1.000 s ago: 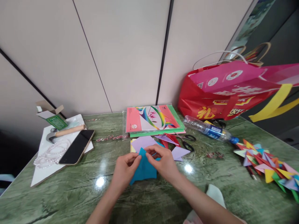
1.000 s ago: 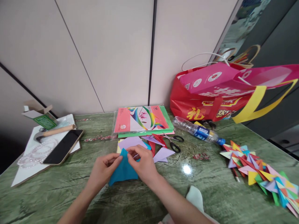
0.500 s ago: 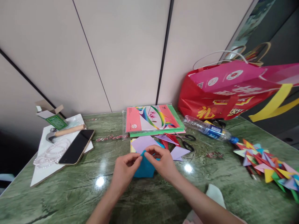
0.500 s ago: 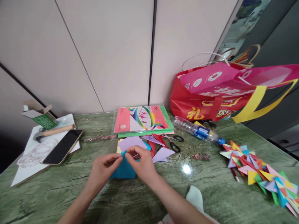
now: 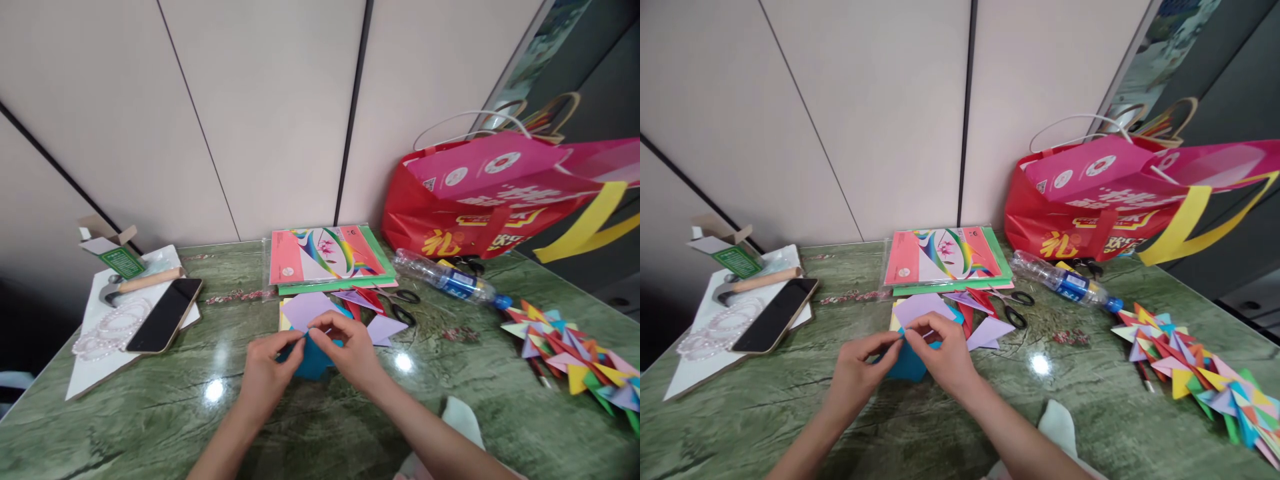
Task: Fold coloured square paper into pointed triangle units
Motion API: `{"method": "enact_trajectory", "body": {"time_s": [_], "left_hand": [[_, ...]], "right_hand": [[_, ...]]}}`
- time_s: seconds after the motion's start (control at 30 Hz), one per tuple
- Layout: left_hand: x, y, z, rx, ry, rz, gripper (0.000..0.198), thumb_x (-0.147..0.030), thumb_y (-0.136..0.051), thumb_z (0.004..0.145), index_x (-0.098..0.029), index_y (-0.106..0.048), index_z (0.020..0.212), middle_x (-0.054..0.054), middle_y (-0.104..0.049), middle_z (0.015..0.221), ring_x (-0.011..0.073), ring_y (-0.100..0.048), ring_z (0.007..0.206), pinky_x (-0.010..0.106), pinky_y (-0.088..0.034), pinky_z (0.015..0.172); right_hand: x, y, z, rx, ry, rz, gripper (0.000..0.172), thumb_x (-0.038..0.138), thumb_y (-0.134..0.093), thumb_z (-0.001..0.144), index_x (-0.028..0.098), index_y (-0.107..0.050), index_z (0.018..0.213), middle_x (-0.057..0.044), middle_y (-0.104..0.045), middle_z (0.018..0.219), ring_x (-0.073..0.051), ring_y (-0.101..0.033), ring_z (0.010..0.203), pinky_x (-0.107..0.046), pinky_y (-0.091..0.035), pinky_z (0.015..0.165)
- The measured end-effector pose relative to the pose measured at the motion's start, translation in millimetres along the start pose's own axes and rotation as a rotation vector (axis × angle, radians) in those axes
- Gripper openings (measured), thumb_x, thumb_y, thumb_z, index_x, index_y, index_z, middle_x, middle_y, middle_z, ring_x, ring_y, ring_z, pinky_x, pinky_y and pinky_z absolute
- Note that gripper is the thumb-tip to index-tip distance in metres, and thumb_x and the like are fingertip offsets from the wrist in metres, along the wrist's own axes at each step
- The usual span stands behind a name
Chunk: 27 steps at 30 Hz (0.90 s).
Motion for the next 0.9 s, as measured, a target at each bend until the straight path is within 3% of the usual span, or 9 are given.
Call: {"method": "enact_trajectory", "body": {"time_s": [0.23,0.37,0.5,0.6,0.8,0.9], "left_hand": [[7,-9.8,1,0.138,0.129,-0.176,0.017,-0.028,-0.059,0.07,-0.015,-0.069,0.066,0.003,-0.067,0.062,0.0153,-0.057,0.056,0.022,-0.043,0.053],[20,-8.4,0,0.065,0.298,-0.347,0.019,-0.032,-0.064,0.066,-0.013,-0.066,0.066,0.002,-0.066,0.059,0.0123,-0.054,0.053,0.019,-0.04,0.049],[27,-8.4,0,0.021,0.416,-0.446,0.025,-0.037,-0.066,0.063,-0.012,-0.064,0.07,0.001,-0.063,0.054,0.01,-0.05,0.048,0.018,-0.037,0.046],[26,-9.2,-1,-0.006,0.437,-0.465,0.027,-0.038,-0.067,0.062,-0.012,-0.063,0.069,-0.001,-0.061,0.051,0.0085,-0.046,0.045,0.017,-0.035,0.044],[18,-10.0,-2,-0.043,0.411,-0.446,0.025,-0.035,-0.067,0.06,-0.012,-0.061,0.064,-0.003,-0.055,0.046,0.0055,-0.038,0.042,0.015,-0.028,0.04],[17,-7.9,-2,-0.062,0.386,-0.426,0.025,-0.035,-0.067,0.06,-0.011,-0.061,0.063,-0.003,-0.053,0.045,0.0052,-0.036,0.041,0.015,-0.026,0.04]], "right_hand": [[-5,0,0,0.021,-0.051,-0.018,0.021,0.031,-0.057,0.075,0.016,-0.057,0.059,0.001,-0.058,0.059,-0.012,-0.053,0.058,-0.022,-0.042,0.054],[-12,-3,-1,0.011,-0.071,-0.02,0.019,0.031,-0.06,0.073,0.016,-0.061,0.085,-0.003,-0.065,0.076,-0.014,-0.06,0.068,-0.023,-0.047,0.057],[-12,-2,-1,-0.037,-0.022,-0.095,0.011,0.024,-0.059,0.072,0.016,-0.061,0.08,-0.003,-0.065,0.073,-0.014,-0.061,0.067,-0.022,-0.049,0.055],[-10,0,-2,-0.07,0.038,-0.162,0.007,0.019,-0.059,0.072,0.016,-0.06,0.078,-0.003,-0.064,0.071,-0.014,-0.06,0.064,-0.022,-0.049,0.053],[4,-2,-7,-0.086,0.32,-0.348,0.007,0.011,-0.055,0.074,0.017,-0.059,0.073,-0.002,-0.059,0.067,-0.012,-0.054,0.059,-0.024,-0.046,0.055],[6,-5,-9,-0.049,0.355,-0.322,0.006,0.013,-0.057,0.076,0.017,-0.061,0.078,-0.003,-0.057,0.072,-0.012,-0.054,0.06,-0.024,-0.045,0.055]]}}
Point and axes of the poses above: each hand's wrist, its own z-axis towards the middle knuckle, its own y-axis out of the back of the hand, x = y × z, the point moved 5 cm from there along z, towards the middle knuckle
